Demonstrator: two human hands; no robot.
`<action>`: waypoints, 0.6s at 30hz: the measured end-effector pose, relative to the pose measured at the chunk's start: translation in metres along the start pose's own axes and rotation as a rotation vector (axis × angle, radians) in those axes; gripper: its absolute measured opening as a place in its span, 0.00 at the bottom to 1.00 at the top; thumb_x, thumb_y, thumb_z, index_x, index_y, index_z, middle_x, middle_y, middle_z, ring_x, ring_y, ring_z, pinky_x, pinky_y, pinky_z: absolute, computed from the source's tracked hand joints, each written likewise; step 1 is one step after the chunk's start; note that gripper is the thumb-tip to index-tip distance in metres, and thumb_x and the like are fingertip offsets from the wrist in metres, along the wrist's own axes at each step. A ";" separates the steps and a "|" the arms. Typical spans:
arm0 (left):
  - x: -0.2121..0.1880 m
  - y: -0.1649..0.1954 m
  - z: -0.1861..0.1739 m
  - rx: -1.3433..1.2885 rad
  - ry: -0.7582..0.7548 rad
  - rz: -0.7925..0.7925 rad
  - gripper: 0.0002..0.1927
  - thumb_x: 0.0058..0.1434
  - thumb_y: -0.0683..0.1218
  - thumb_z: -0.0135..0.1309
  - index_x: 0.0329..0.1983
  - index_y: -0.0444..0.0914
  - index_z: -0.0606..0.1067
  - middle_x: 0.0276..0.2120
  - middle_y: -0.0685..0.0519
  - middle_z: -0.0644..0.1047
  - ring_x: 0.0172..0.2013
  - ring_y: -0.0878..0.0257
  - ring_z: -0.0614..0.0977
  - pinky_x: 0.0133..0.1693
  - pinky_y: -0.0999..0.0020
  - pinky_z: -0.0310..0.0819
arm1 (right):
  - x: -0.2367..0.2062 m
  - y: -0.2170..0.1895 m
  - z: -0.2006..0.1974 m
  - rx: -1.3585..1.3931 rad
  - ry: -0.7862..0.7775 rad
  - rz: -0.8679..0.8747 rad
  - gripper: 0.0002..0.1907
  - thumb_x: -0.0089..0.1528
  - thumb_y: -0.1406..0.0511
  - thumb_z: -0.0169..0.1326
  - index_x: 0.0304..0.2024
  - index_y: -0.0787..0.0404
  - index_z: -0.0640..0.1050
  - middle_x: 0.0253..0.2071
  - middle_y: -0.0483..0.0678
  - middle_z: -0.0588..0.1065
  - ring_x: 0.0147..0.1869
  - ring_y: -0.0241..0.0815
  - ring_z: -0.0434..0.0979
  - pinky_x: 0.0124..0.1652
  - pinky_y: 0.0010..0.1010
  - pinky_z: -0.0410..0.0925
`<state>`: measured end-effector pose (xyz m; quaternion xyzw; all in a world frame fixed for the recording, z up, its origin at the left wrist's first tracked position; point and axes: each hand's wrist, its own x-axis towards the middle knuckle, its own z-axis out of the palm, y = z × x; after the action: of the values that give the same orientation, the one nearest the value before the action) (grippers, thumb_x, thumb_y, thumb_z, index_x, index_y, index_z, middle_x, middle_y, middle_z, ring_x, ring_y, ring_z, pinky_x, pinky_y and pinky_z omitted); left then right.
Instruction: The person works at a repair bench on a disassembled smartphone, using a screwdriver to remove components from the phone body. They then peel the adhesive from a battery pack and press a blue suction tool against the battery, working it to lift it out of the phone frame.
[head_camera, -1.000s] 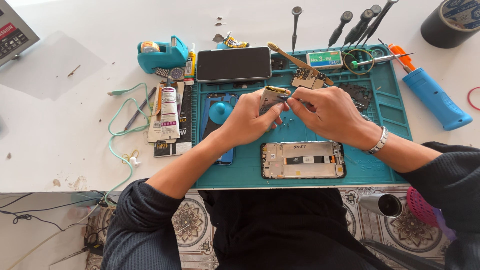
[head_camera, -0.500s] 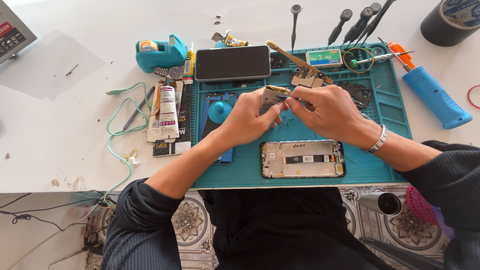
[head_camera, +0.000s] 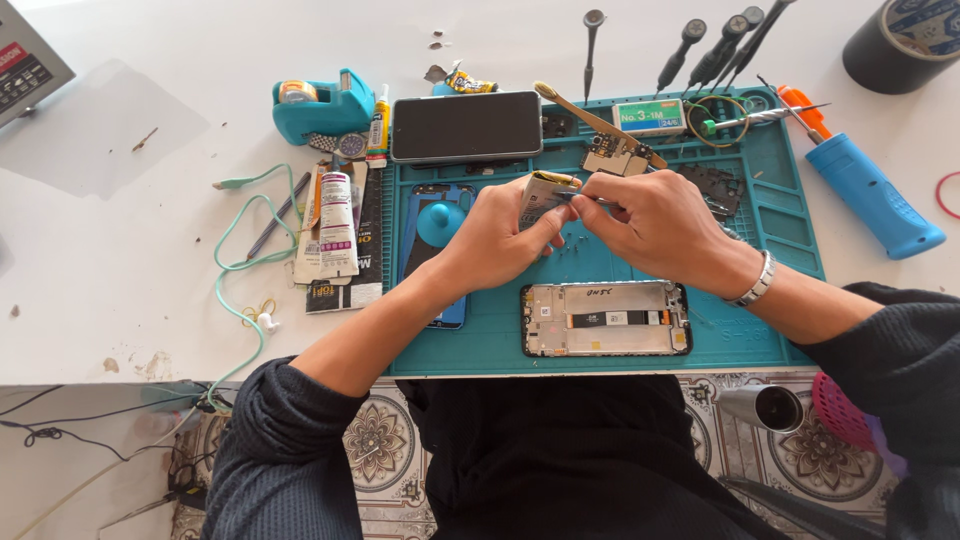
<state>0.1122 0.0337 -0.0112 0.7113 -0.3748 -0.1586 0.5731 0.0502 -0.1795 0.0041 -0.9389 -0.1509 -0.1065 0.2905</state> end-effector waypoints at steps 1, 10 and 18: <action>0.000 0.000 0.000 -0.004 0.001 -0.003 0.14 0.68 0.42 0.51 0.55 0.31 0.75 0.36 0.51 0.82 0.32 0.68 0.83 0.34 0.72 0.79 | 0.000 0.000 0.000 -0.007 -0.001 -0.001 0.12 0.66 0.59 0.55 0.35 0.60 0.81 0.15 0.50 0.72 0.16 0.47 0.71 0.21 0.36 0.61; 0.000 -0.002 0.000 -0.011 0.004 0.004 0.15 0.69 0.41 0.50 0.55 0.30 0.74 0.39 0.50 0.83 0.33 0.68 0.84 0.36 0.72 0.80 | 0.000 0.000 -0.001 0.016 0.005 -0.003 0.12 0.66 0.59 0.54 0.34 0.60 0.80 0.16 0.49 0.72 0.16 0.46 0.71 0.21 0.37 0.61; 0.000 -0.001 0.001 -0.001 0.000 -0.001 0.15 0.69 0.41 0.50 0.56 0.30 0.74 0.39 0.50 0.83 0.33 0.67 0.84 0.35 0.72 0.80 | 0.000 -0.002 -0.002 0.016 -0.007 0.002 0.12 0.66 0.59 0.54 0.34 0.60 0.80 0.14 0.48 0.71 0.15 0.45 0.69 0.20 0.35 0.60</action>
<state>0.1122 0.0329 -0.0125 0.7112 -0.3744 -0.1588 0.5735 0.0494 -0.1796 0.0070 -0.9370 -0.1518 -0.1018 0.2977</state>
